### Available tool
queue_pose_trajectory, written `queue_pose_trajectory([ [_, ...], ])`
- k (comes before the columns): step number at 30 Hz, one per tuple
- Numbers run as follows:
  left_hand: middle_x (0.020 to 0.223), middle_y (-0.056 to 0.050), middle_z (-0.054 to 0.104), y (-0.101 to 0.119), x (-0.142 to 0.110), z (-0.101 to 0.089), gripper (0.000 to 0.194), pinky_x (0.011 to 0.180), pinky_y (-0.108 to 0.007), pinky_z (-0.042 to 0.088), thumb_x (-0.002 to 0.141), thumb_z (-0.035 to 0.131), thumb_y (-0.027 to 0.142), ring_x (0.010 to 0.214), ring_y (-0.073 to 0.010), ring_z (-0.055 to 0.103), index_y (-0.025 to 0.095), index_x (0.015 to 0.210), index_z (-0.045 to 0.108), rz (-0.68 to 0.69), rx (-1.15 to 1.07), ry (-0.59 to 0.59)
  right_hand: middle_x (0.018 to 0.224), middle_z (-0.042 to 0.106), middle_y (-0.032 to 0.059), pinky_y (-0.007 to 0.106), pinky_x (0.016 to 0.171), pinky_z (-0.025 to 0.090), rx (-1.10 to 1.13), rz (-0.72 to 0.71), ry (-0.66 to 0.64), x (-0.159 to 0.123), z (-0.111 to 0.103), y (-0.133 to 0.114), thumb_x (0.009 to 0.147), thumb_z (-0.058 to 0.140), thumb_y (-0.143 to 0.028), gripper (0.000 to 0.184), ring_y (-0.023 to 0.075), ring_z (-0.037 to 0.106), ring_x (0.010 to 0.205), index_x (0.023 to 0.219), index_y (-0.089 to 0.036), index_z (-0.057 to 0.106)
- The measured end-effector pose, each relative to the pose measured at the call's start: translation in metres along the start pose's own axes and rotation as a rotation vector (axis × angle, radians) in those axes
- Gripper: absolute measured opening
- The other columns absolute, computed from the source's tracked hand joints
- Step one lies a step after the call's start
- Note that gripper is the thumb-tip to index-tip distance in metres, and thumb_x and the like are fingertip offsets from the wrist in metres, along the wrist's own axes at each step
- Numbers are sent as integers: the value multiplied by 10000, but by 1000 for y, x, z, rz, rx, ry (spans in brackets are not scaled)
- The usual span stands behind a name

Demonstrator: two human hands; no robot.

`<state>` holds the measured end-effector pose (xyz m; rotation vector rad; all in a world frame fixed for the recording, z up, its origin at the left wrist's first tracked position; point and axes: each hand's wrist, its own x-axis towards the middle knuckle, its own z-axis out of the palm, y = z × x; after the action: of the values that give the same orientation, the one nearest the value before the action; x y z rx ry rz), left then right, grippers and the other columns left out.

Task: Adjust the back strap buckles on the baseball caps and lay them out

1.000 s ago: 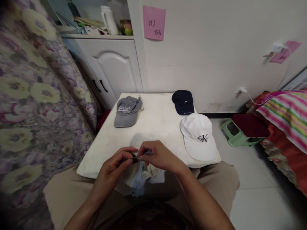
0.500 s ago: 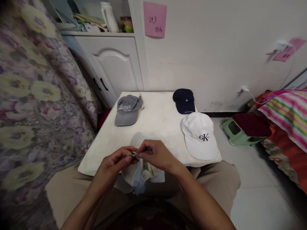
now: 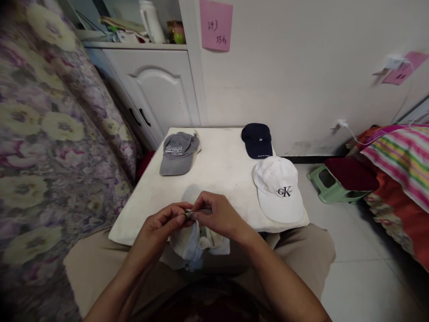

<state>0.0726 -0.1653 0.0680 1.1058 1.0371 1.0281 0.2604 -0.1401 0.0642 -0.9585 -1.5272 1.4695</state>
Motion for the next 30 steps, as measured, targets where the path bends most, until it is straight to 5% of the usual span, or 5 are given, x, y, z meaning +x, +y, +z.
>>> queue_pose_trajectory([
  [14, 1299, -80, 630, 10, -11, -3, 192, 852, -334, 409, 898, 617, 318, 1086, -257, 590, 191, 757, 584, 67, 343, -14, 712, 627, -19, 234, 613, 441, -192, -59, 41, -6, 1, -9, 780, 638, -134, 54, 125, 573, 664, 807, -181, 630],
  [20, 1342, -82, 600, 12, -15, -12, 181, 809, -302, 408, 910, 623, 281, 1084, -237, 579, 185, 766, 567, 90, 236, -56, 711, 632, -18, 246, 636, 465, -66, -50, 74, -11, 4, -11, 807, 668, -179, 55, 129, 598, 673, 840, -184, 623],
  [25, 1293, -76, 623, 8, -20, -31, 95, 917, -282, 393, 905, 634, 200, 1197, -233, 523, 190, 811, 626, 273, 144, -154, 693, 632, -22, 244, 633, 482, 90, -116, 130, -21, 11, -26, 809, 670, -152, 72, 124, 610, 656, 845, -186, 618],
  [30, 1285, -84, 636, -3, -19, -38, 88, 920, -283, 409, 912, 626, 176, 1166, -226, 551, 189, 827, 646, 370, 60, -184, 786, 650, -4, 232, 640, 466, -74, -317, 155, -28, 16, -40, 812, 665, -105, 88, 117, 609, 709, 848, -184, 653],
])
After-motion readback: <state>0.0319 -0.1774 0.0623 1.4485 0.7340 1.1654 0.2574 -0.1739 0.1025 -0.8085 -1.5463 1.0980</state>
